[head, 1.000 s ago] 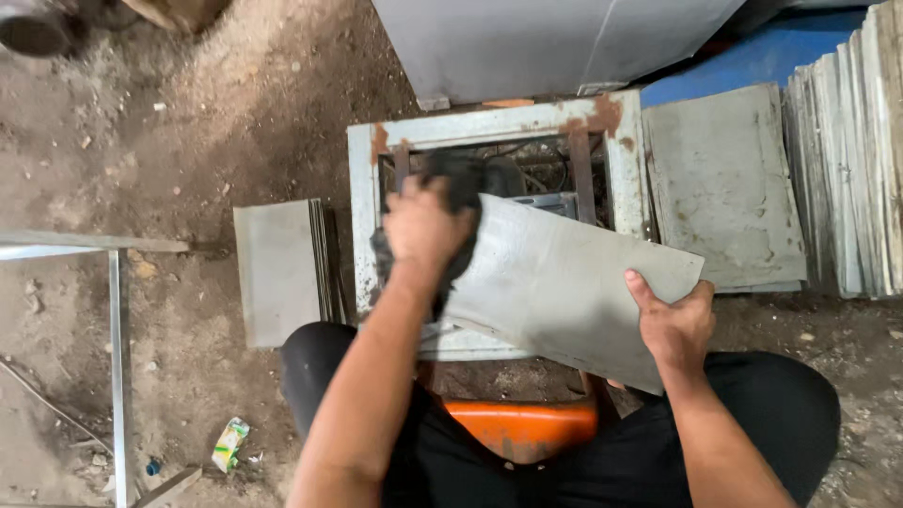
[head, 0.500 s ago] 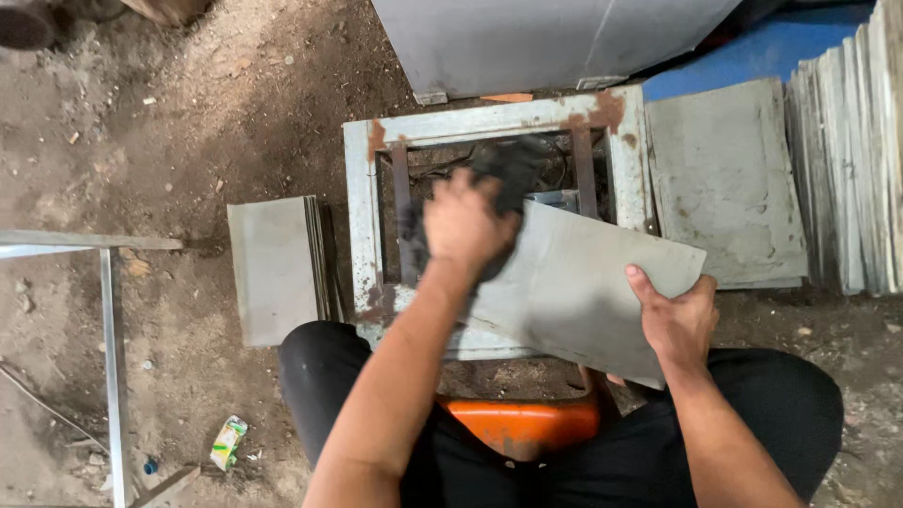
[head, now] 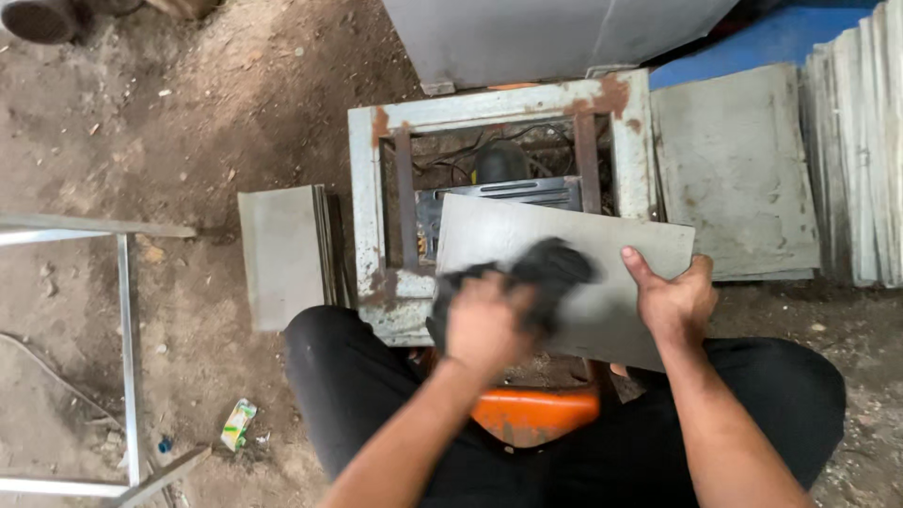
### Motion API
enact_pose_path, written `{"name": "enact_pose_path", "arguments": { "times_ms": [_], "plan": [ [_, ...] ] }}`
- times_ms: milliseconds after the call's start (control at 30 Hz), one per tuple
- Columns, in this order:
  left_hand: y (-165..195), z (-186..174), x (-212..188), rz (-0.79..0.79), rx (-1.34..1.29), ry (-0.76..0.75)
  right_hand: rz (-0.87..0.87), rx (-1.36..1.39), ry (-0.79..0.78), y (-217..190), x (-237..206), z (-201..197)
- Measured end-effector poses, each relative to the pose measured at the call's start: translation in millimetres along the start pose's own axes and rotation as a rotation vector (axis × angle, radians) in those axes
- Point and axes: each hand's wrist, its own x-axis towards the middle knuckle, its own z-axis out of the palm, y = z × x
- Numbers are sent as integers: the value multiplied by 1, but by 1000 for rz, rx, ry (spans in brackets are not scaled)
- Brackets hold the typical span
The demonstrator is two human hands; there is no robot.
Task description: The person sits cross-legged and wipes rectangular metal sheets with a dark cloth. They pick up each sheet, wipe both sides, and place it on a stack to the left. The process repeats for multiple sheets.
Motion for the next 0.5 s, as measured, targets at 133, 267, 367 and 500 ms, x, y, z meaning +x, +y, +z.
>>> {"name": "enact_pose_path", "arguments": {
  "times_ms": [133, 267, 367, 500],
  "plan": [
    [-117, -49, 4, -425, 195, 86, 64, -36, -45, -3, 1, 4],
    [-151, -105, 0, -547, 146, 422, -58, 40, -54, 1, 15, 6],
    [-145, -162, -11, -462, 219, 670, 105, 261, -164, 7, 24, 0],
    [-123, -209, -4, -779, -294, 486, 32, 243, -237, 8, 13, -3]
  ]
}}
